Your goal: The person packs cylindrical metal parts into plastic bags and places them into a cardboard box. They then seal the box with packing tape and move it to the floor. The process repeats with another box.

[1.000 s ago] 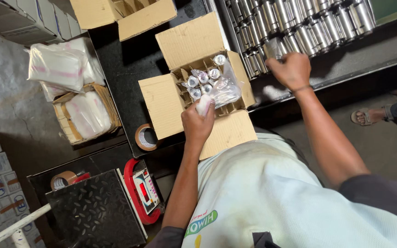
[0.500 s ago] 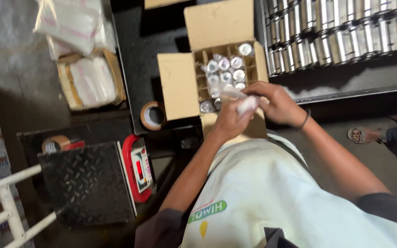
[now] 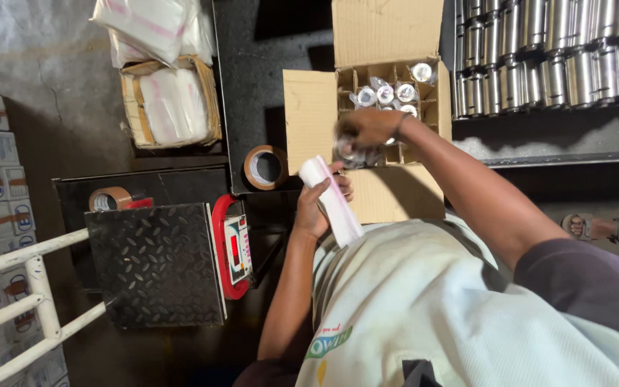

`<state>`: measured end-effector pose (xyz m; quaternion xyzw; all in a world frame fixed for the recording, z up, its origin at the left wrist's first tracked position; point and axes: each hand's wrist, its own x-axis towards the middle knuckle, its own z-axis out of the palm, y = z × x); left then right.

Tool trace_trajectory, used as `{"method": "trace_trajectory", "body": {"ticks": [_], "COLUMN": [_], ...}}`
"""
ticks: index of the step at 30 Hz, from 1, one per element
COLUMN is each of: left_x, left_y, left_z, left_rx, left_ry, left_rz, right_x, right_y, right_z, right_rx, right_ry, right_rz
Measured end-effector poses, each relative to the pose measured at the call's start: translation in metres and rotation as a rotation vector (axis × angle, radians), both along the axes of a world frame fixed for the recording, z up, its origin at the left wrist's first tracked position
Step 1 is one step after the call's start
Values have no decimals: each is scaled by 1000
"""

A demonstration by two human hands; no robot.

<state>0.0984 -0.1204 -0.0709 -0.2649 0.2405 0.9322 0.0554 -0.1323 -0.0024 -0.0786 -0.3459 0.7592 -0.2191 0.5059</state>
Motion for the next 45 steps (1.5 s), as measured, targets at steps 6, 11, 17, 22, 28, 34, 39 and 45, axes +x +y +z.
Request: {"method": "trace_trajectory", "body": {"ticks": [6, 11, 17, 22, 28, 34, 39, 45], "left_x": [-20, -44, -92, -113, -109, -103, -103, -101], "left_y": [-8, 30, 44, 69, 56, 43, 57, 76], "left_z": [9, -22, -11, 45, 96, 100, 90, 38], "left_rx": [-286, -225, -405, -1582, -1763, -1582, -1494, -1317], "left_ry": [55, 35, 51, 430, -123, 184, 46, 622], "left_rz": [-11, 105, -141, -343, -426, -136, -238, -241], "right_x": [26, 77, 34, 51, 34, -24, 26, 62], "right_y": [12, 67, 139, 154, 185, 232, 206, 154], "right_z": [41, 60, 67, 90, 61, 15, 48, 72], "right_rx": [-462, -494, -431, -714, -153, 395, -792, -753], "right_ry": [287, 416, 83, 104, 757, 851, -798, 511], "right_rz": [-219, -504, -495, -496, -780, -886, -1143, -427]}}
